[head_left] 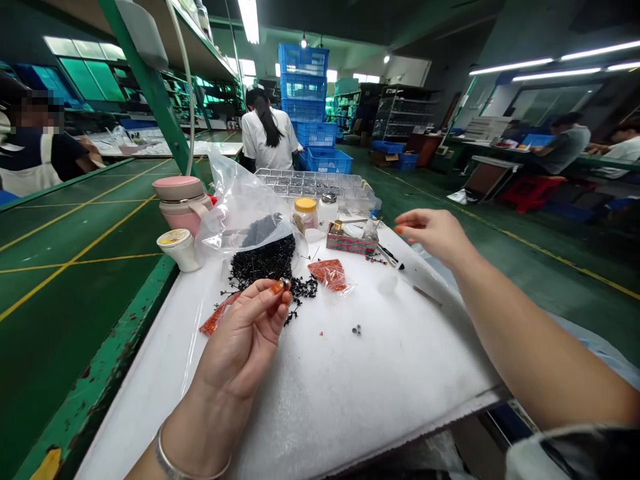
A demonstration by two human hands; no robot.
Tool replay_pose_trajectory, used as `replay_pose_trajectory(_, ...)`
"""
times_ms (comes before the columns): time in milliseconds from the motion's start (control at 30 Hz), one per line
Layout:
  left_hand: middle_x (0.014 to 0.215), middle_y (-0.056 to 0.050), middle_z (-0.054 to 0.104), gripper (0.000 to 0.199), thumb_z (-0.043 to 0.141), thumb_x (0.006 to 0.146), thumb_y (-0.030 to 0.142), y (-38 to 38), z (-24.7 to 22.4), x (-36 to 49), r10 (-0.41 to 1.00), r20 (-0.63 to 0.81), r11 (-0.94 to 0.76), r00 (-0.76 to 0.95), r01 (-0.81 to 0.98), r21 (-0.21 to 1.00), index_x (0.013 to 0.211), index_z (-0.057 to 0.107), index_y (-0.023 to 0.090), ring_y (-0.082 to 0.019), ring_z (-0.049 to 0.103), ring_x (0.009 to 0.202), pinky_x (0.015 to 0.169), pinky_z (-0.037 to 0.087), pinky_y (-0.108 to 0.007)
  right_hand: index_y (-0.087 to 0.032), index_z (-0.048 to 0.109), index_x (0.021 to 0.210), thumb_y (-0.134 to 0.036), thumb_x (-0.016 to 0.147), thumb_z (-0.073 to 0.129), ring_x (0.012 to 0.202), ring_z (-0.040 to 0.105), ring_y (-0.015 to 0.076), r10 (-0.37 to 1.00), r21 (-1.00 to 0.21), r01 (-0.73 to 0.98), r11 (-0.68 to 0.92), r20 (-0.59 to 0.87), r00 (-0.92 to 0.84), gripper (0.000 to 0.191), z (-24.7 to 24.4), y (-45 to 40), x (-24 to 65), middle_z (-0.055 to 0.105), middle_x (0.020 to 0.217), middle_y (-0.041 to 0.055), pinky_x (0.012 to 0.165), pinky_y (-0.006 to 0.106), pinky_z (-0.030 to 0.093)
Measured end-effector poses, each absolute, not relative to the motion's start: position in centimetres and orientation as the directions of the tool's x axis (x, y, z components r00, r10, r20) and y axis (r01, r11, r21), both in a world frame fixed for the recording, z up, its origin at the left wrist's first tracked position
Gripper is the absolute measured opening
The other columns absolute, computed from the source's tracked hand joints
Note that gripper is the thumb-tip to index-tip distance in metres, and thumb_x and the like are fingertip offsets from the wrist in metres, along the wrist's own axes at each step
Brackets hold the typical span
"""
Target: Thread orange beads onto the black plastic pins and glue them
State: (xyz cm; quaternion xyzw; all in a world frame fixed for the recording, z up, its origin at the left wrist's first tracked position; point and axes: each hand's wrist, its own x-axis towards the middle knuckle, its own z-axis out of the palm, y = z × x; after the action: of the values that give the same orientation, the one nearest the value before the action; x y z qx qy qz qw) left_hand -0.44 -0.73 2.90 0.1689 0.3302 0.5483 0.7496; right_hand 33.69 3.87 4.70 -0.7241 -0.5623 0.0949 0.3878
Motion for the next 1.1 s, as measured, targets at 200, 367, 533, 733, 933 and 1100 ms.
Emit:
replay_pose_trajectory(200,0.071,-0.004,0.068,0.022,0.052,0.082,-0.005,-0.4,2.7,-0.6,0.942,-0.267,0.331,0.204,-0.696,0.637,0.071,0.066,0.009,-0.008,0.068,0.06,0.055,0.057,-0.011,-0.015,0.077,0.089,-0.031,0.071,0.071,0.062,0.063,0.0177,0.891,-0.64,0.76,-0.113,0.273,0.363,0.024,3.6,8.5,32.2,0.07,0.069,0.0058,0.053,0.027,0.05)
replay_pose_trajectory(367,0.071,-0.003,0.068,0.019,0.055,0.081,-0.003,-0.5,2.7,-0.5,0.939,-0.259,0.342,0.226,-0.695,0.633,0.072,0.065,0.01,-0.008,0.067,0.06,0.055,0.056,-0.011,-0.013,0.077,0.089,-0.024,0.072,0.071,0.06,0.06,0.0154,0.868,-0.633,0.769,-0.084,0.332,0.368,0.021,4.5,8.2,32.1,0.07,0.068,0.0067,0.057,0.028,0.047)
replay_pose_trajectory(533,0.071,-0.003,0.069,0.017,0.057,0.079,-0.002,-0.6,2.5,-0.7,0.941,-0.249,0.335,0.227,-0.706,0.624,0.072,0.065,0.011,-0.008,0.067,0.06,0.056,0.056,-0.011,-0.012,0.073,0.097,-0.03,0.086,0.059,0.073,0.059,0.0144,0.596,-0.517,0.842,0.152,0.728,0.339,0.025,6.8,3.2,28.0,0.071,0.086,0.0101,0.064,0.027,0.043)
replay_pose_trajectory(733,0.071,-0.003,0.069,0.017,0.057,0.079,-0.002,-0.5,2.6,-0.8,0.951,-0.237,0.306,0.199,-0.715,0.628,0.072,0.064,0.011,-0.007,0.067,0.059,0.056,0.056,-0.011,-0.022,0.074,0.078,-0.018,0.082,0.061,0.067,0.065,0.0147,0.929,-0.413,0.833,0.369,0.158,-0.334,0.014,2.8,-2.4,20.2,0.074,0.076,0.0002,0.065,0.026,0.044)
replay_pose_trajectory(933,0.07,-0.002,0.068,0.015,0.06,0.078,-0.001,-0.5,2.4,-0.7,0.959,-0.206,0.283,0.195,-0.709,0.646,0.074,0.065,0.012,-0.007,0.066,0.06,0.056,0.055,-0.011,-0.02,0.074,0.078,-0.018,0.082,0.059,0.073,0.066,0.0211,0.965,-0.266,0.931,0.251,-0.01,-0.263,0.016,-0.5,-2.9,17.7,0.075,0.079,0.0051,0.064,0.03,0.04)
replay_pose_trajectory(1100,0.072,-0.001,0.068,0.013,0.063,0.075,0.0,-0.3,2.3,-0.9,0.964,-0.171,0.265,0.203,-0.721,0.64,0.074,0.064,0.012,-0.006,0.066,0.061,0.056,0.054,-0.011,-0.019,0.072,0.08,-0.013,0.083,0.053,0.075,0.067,0.0225,0.957,-0.203,0.937,0.284,0.008,-0.289,0.02,-0.5,-3.5,16.9,0.075,0.083,0.0063,0.063,0.031,0.037)
